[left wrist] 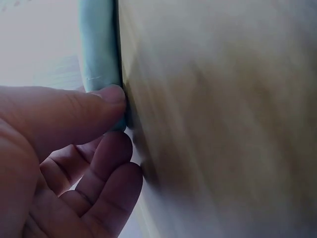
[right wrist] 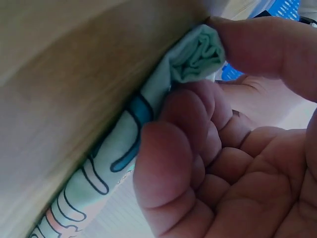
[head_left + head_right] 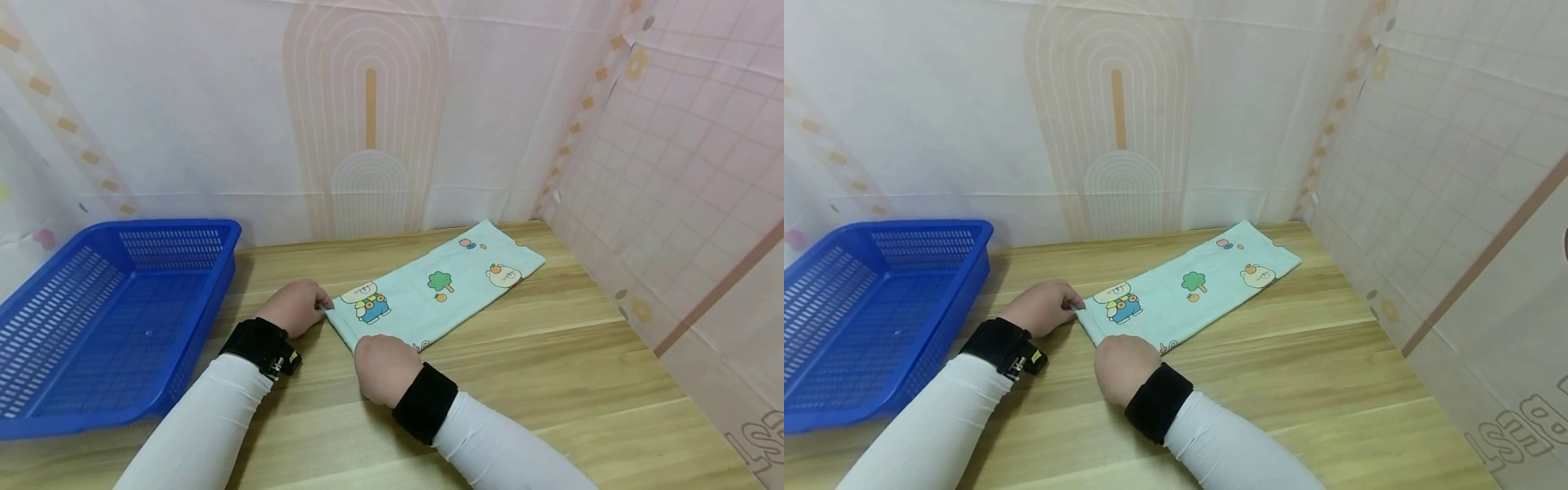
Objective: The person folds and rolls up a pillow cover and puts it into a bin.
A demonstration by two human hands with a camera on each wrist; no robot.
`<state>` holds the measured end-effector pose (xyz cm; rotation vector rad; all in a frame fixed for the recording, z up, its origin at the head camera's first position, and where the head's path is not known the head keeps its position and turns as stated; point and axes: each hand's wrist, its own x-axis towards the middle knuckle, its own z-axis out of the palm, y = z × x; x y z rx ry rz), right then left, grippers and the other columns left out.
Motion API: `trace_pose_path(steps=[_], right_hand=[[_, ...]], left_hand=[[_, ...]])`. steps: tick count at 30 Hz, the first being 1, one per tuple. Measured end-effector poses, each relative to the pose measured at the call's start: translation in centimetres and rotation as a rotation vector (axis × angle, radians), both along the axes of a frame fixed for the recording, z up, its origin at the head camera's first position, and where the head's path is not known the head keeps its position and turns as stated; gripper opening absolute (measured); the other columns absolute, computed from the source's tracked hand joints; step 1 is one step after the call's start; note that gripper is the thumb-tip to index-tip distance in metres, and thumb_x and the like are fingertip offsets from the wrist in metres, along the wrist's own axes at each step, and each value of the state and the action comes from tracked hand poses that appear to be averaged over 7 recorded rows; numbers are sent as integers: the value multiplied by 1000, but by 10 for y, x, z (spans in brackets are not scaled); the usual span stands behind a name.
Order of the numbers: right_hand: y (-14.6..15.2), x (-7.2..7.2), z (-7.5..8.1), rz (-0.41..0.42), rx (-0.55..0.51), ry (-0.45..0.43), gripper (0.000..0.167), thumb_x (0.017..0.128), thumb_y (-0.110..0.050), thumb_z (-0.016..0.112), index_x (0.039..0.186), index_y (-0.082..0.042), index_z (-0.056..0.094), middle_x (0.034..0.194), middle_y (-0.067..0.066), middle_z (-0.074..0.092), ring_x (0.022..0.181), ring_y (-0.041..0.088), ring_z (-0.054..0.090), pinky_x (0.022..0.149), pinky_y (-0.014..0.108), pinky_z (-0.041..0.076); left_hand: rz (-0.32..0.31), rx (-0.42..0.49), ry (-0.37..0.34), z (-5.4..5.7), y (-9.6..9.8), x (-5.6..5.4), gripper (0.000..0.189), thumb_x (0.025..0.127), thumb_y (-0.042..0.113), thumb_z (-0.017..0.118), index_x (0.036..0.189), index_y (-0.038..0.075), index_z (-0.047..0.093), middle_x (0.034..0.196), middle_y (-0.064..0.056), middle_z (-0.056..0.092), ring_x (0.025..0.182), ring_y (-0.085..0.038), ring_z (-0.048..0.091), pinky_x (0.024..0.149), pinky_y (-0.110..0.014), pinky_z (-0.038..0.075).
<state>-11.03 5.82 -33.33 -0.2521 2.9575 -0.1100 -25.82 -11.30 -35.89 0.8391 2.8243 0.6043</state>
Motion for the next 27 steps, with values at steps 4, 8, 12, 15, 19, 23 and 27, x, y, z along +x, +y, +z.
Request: trace_pose_path(steps=[4, 8, 12, 15, 19, 23, 27], right_hand=[[0, 1, 1, -8, -6, 13, 15, 92, -11, 73, 85, -8, 61, 69, 1, 56, 59, 13, 49, 48, 34, 47], [1, 2, 1, -9, -8, 15, 16, 92, -11, 73, 84, -8, 59, 70, 1, 56, 59, 13, 49, 47, 34, 47], [2, 1, 1, -18, -37, -7, 17, 91, -11, 74, 85, -8, 58, 70, 1, 56, 59, 14, 50, 48, 34, 46], [4, 0, 2, -32, -73, -34, 17, 92, -10, 73, 84, -8, 57, 70, 1, 55, 59, 16, 50, 48, 33, 45], [5, -1, 3, -44, -94, -49, 16, 92, -9, 72, 83, -8, 59, 69, 2, 55, 58, 17, 51, 47, 34, 45], [6, -1, 2, -31, -80, -39, 18, 91, -9, 73, 81, -9, 58, 67, 1, 54, 57, 16, 50, 46, 33, 45], [8, -3, 2, -14, -81, -72, 22, 92, -8, 72, 76, -10, 57, 65, -1, 51, 55, 15, 47, 45, 30, 42]], left_hand=[[-4, -9, 6, 1, 0, 1, 15, 96, 4, 70, 105, 9, 81, 112, -11, 74, 108, -29, 69, 102, -51, 53], [-4, -17, 1, 2, 1, 1, 12, 98, 6, 70, 102, 10, 80, 111, -10, 73, 106, -27, 68, 101, -51, 53], [-11, -20, -11, 3, 1, 0, 11, 100, 8, 68, 99, 11, 78, 111, -10, 72, 103, -26, 66, 100, -50, 53], [-21, -29, -24, 3, 2, -1, 12, 102, 8, 66, 98, 11, 76, 109, -9, 70, 100, -25, 65, 98, -49, 53], [-40, -45, -37, 2, 3, -5, 14, 104, 8, 63, 98, 12, 75, 108, -8, 69, 99, -24, 63, 97, -47, 53], [-64, -57, -51, 3, 5, -7, 16, 105, 8, 60, 99, 11, 75, 107, -7, 69, 98, -23, 63, 95, -45, 53], [-98, -76, -63, 5, 6, -9, 18, 106, 7, 58, 104, 9, 75, 109, -8, 70, 98, -22, 62, 95, -44, 53]])
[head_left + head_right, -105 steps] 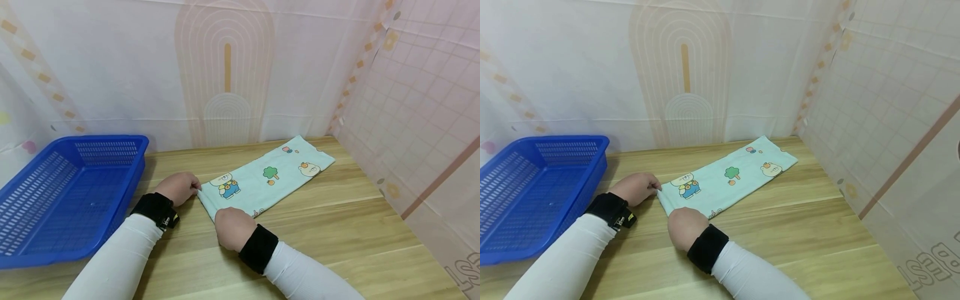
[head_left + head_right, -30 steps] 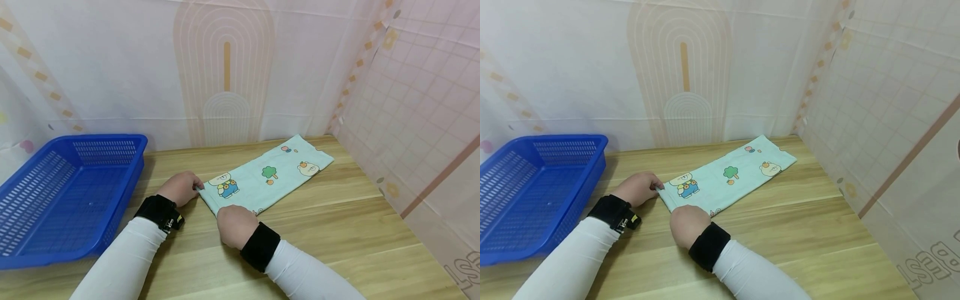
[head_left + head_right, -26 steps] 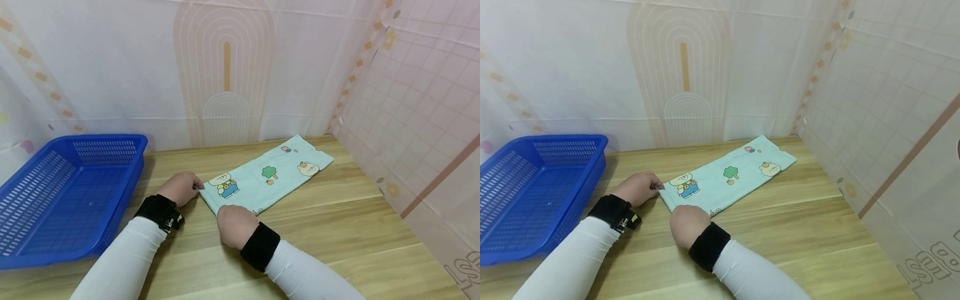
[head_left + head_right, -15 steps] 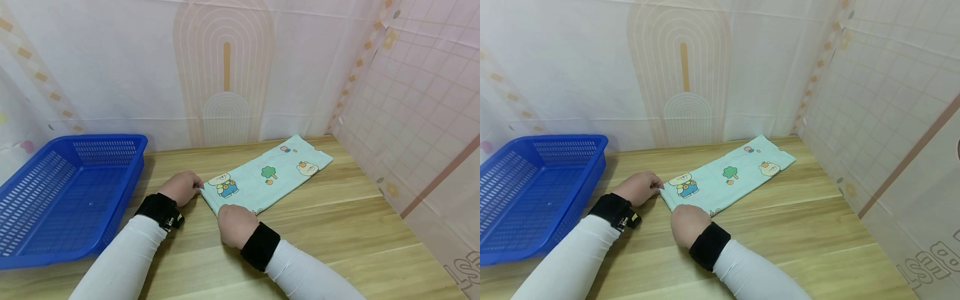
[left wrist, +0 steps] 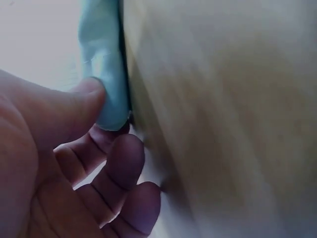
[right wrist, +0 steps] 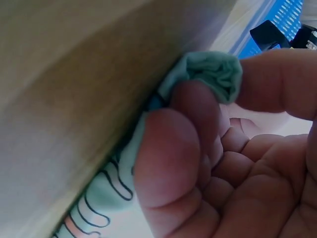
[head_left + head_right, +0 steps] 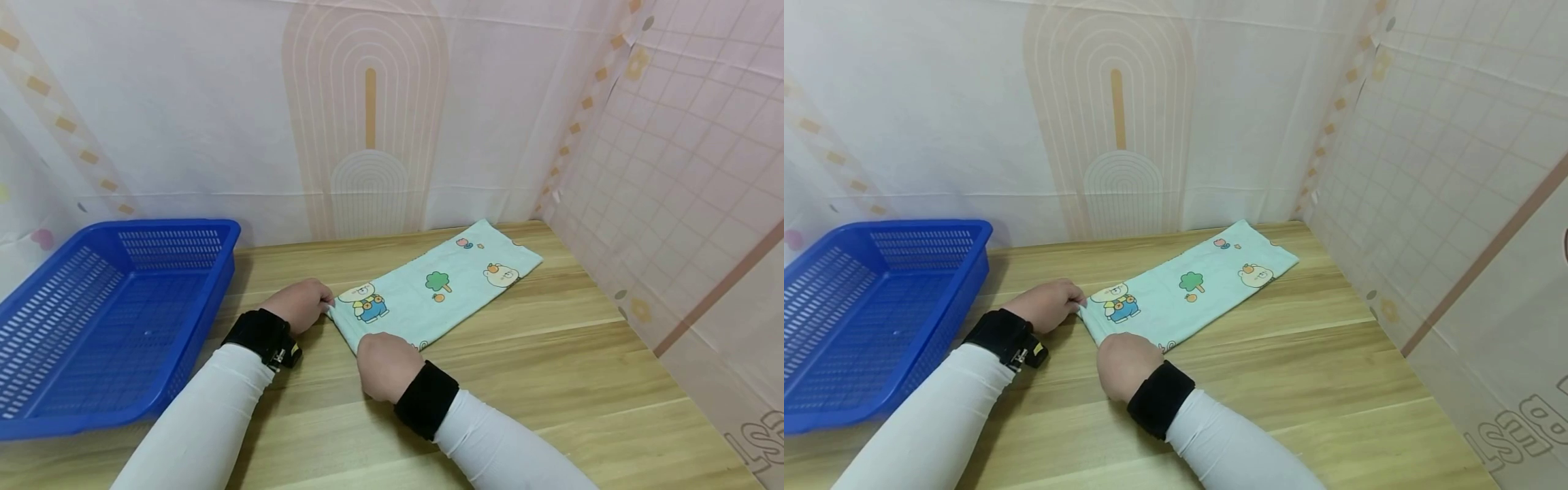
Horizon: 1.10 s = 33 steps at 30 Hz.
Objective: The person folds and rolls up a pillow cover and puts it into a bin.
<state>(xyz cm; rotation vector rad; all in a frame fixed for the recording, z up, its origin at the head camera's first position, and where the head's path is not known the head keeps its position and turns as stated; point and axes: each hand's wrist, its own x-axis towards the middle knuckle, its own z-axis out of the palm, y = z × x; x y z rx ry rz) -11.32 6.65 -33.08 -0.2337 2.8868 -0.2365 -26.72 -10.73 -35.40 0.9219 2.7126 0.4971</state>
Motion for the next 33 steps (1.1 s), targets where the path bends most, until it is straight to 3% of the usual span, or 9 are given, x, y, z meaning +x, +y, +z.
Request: trace_pose_path(steps=[5, 8, 14, 19, 21, 23, 24, 27, 33], right_hand=[[5, -3, 4, 5, -9, -90, 25, 94, -7, 68, 72, -12, 58, 64, -2, 47, 55, 15, 45, 48, 27, 38], [7, -6, 7, 18, -5, -130, 27, 94, -8, 67, 70, -12, 58, 65, -2, 47, 56, 15, 47, 50, 27, 39], [11, -7, 9, 48, 8, -143, 31, 94, -7, 65, 65, -13, 56, 63, -2, 47, 55, 14, 47, 50, 26, 39], [11, -6, 11, 51, 16, -135, 30, 93, -7, 65, 65, -12, 57, 63, -2, 47, 54, 14, 46, 50, 26, 39], [10, -6, 11, 42, 19, -130, 24, 93, -6, 65, 70, -10, 60, 64, -1, 49, 55, 14, 47, 50, 26, 40], [9, -6, 10, 24, 23, -120, 7, 94, -8, 66, 87, -5, 65, 67, 0, 52, 57, 15, 49, 51, 27, 42], [9, -6, 10, 14, 23, -117, 7, 94, -9, 66, 98, -2, 66, 68, 1, 54, 58, 15, 51, 51, 27, 43], [7, -5, 10, -8, 33, -97, 27, 95, -12, 68, 120, -2, 61, 73, 3, 58, 61, 17, 55, 52, 29, 46], [6, -2, 11, -22, 96, -57, 19, 95, -15, 71, 111, -7, 64, 74, 2, 60, 62, 16, 56, 50, 32, 48]], left_hand=[[-32, -33, -47, 6, 3, -1, 23, 106, 4, 53, 110, 7, 75, 107, -7, 70, 94, -21, 62, 91, -39, 53], [-37, -61, -91, 9, 6, -1, 26, 105, 3, 50, 106, 8, 75, 99, -6, 69, 84, -20, 60, 80, -33, 52], [-11, -131, -172, 15, 14, -2, 30, 102, 8, 45, 80, 12, 64, 75, 0, 54, 68, -16, 51, 66, -28, 43], [6, -146, -167, 16, 16, -4, 39, 100, 15, 49, 61, 18, 44, 60, 4, 45, 57, -13, 46, 60, -27, 40], [13, -144, -154, 17, 16, -4, 39, 98, 15, 50, 59, 18, 42, 58, 5, 44, 56, -12, 45, 59, -27, 39], [23, -133, -144, 17, 16, -2, 39, 96, 13, 51, 58, 19, 41, 57, 6, 43, 55, -12, 44, 58, -26, 38], [28, -127, -138, 17, 17, -1, 39, 96, 13, 50, 58, 19, 41, 57, 6, 43, 54, -12, 44, 58, -26, 38], [44, -93, -124, 17, 18, 3, 38, 96, 10, 49, 59, 17, 43, 58, 5, 44, 54, -12, 44, 58, -26, 37], [122, 36, -89, 14, 19, 11, 18, 97, 5, 54, 81, 11, 59, 78, -2, 58, 70, -18, 54, 65, -29, 42]])
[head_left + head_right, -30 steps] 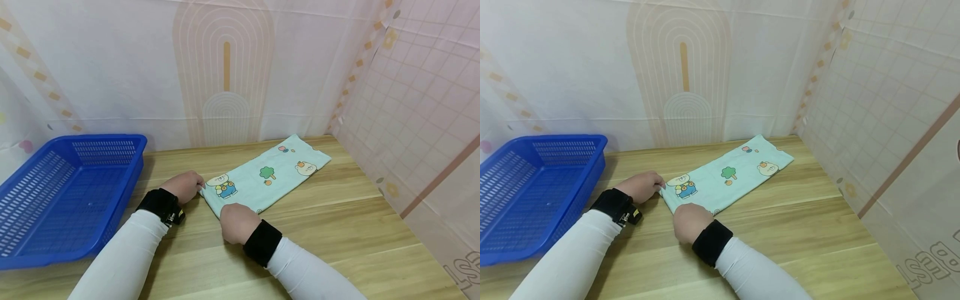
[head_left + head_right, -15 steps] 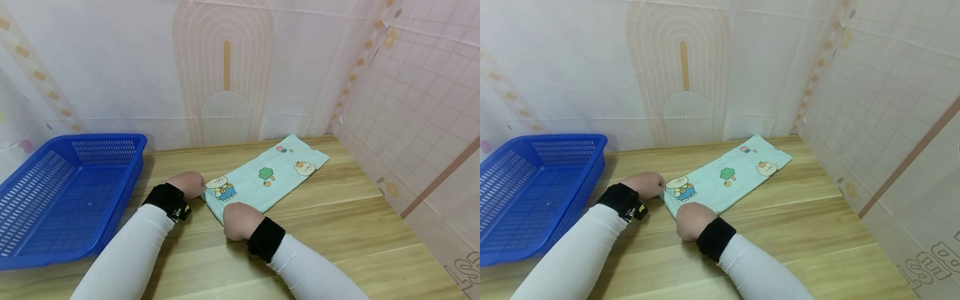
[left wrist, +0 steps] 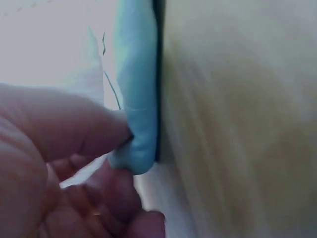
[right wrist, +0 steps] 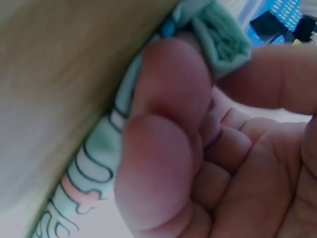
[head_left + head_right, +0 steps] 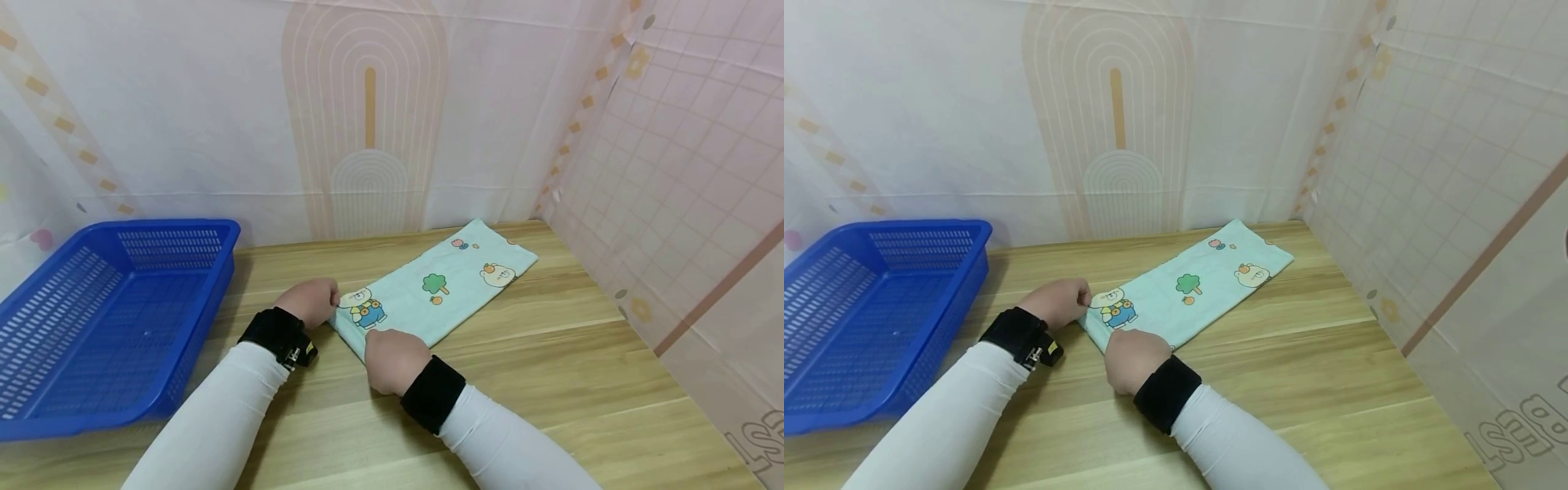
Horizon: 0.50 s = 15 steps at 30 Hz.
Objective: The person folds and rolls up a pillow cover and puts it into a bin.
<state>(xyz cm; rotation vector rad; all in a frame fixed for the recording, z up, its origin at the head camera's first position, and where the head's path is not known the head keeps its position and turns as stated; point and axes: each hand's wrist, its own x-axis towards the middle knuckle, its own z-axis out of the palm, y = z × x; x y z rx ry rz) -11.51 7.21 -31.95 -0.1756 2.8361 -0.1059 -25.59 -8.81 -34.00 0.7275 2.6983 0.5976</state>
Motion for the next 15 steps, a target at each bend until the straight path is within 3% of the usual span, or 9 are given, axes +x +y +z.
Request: trace_pose_path(steps=[4, 8, 15], right_hand=[[0, 1, 0, 1, 42, 46, 19, 95, -17, 72, 110, -8, 65, 74, 2, 59, 63, 15, 55, 51, 32, 48], [0, 1, 0, 6, 22, 71, 5, 96, -14, 69, 93, -11, 66, 72, 1, 58, 63, 14, 53, 51, 32, 47], [-2, 4, -2, -6, -9, 74, 19, 95, -12, 69, 77, -10, 63, 67, 1, 55, 56, 16, 48, 46, 32, 45]], left_hand=[[10, 39, 75, -4, -6, 4, 16, 100, 9, 63, 85, 11, 69, 84, -3, 66, 77, -20, 58, 73, -33, 46], [-5, 49, 104, -8, -15, 5, 13, 100, 13, 70, 92, 13, 79, 92, -1, 74, 85, -19, 63, 85, -40, 52], [-67, 66, 123, -11, -23, 7, 16, 90, 5, 78, 105, 9, 83, 109, -7, 78, 105, -25, 70, 97, -48, 55]])
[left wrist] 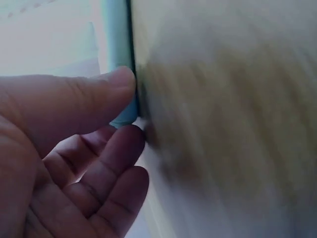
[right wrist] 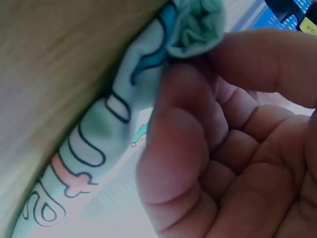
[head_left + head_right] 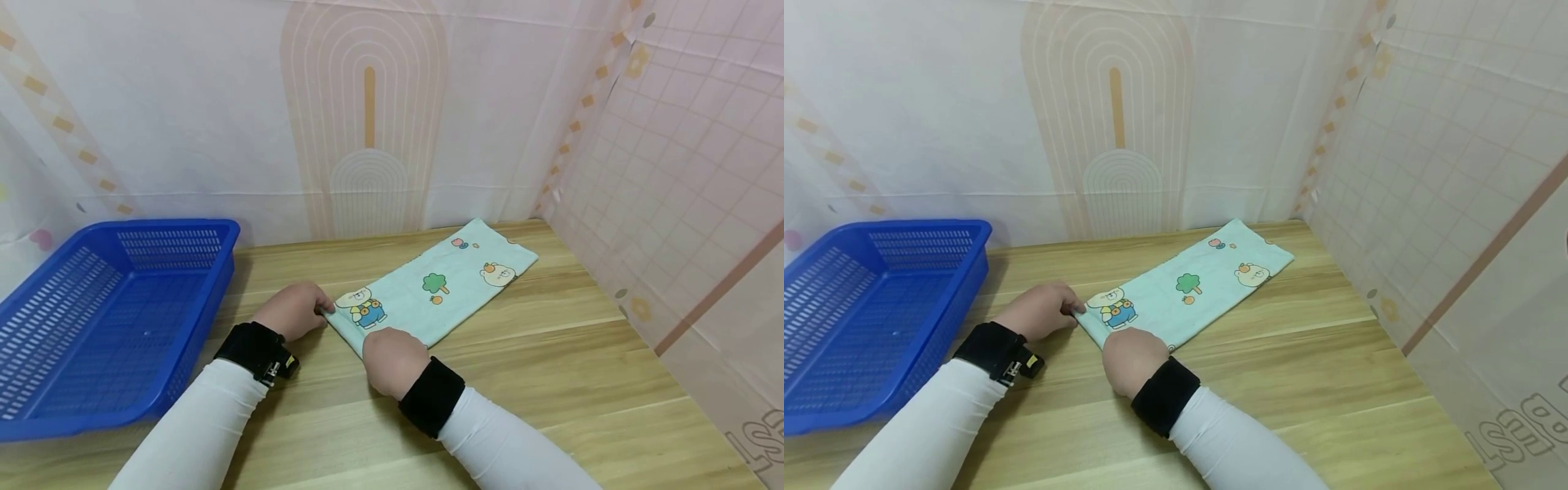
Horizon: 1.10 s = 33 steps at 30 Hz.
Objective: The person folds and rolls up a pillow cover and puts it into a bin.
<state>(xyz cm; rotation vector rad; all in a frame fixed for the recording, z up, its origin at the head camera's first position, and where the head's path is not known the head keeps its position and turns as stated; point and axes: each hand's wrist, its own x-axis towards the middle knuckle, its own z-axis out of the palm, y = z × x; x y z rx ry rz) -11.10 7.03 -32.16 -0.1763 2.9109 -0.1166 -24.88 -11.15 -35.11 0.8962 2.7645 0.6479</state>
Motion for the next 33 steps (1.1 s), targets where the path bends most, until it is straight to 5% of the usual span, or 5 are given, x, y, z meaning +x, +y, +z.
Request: trace_pose_path(steps=[14, 33], right_hand=[[0, 5, 3, 56, 49, 11, 21, 93, -12, 72, 75, -11, 63, 66, -1, 55, 56, 14, 46, 46, 30, 44], [8, 7, 8, 41, -37, -60, 15, 91, -7, 72, 82, -10, 61, 70, 0, 54, 59, 14, 46, 50, 28, 44]], left_hand=[[-15, -22, 48, -4, 3, -2, 10, 94, 5, 73, 99, 11, 80, 105, -6, 74, 101, -24, 68, 96, -47, 55], [-55, -60, -35, 3, 6, -4, 15, 106, 7, 58, 100, 11, 71, 110, -6, 67, 102, -23, 63, 95, -45, 52]])
